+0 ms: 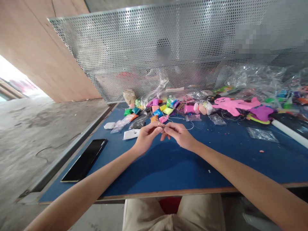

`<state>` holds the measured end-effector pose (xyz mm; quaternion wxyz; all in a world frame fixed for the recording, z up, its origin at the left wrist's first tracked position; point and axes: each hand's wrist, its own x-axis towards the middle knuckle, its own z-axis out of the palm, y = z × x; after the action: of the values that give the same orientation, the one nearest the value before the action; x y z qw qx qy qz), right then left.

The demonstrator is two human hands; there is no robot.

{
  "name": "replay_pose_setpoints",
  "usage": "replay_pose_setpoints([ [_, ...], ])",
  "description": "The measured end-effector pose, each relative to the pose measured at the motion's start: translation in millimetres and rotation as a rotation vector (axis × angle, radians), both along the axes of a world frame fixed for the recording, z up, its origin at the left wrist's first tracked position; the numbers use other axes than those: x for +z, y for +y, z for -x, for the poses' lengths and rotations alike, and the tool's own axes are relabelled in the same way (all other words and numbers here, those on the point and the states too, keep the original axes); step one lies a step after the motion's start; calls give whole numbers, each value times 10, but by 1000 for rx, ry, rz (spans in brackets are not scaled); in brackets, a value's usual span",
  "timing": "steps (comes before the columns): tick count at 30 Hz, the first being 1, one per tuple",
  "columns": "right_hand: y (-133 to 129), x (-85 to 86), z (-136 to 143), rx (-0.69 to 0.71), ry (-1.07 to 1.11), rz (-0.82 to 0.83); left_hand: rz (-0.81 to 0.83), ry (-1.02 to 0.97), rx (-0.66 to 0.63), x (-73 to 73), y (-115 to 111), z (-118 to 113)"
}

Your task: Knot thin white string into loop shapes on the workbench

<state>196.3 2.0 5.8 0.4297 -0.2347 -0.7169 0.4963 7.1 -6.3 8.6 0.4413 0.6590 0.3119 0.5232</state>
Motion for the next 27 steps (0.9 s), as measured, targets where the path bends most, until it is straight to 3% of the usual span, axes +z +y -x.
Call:
replay_pose_setpoints([
  [4,64,-36,-1,-57,10,79,48,-37,22,-15,46,23],
  [11,113,-54,-14,55,-47,110,105,-70,-39,22,33,18],
  [18,2,-82,109,-31,-12,-23,212,-199,-62,-11,3,-26],
  [27,-103,-3,109,-163,-236,-292,210,-216,-64,60,-47,-56],
])
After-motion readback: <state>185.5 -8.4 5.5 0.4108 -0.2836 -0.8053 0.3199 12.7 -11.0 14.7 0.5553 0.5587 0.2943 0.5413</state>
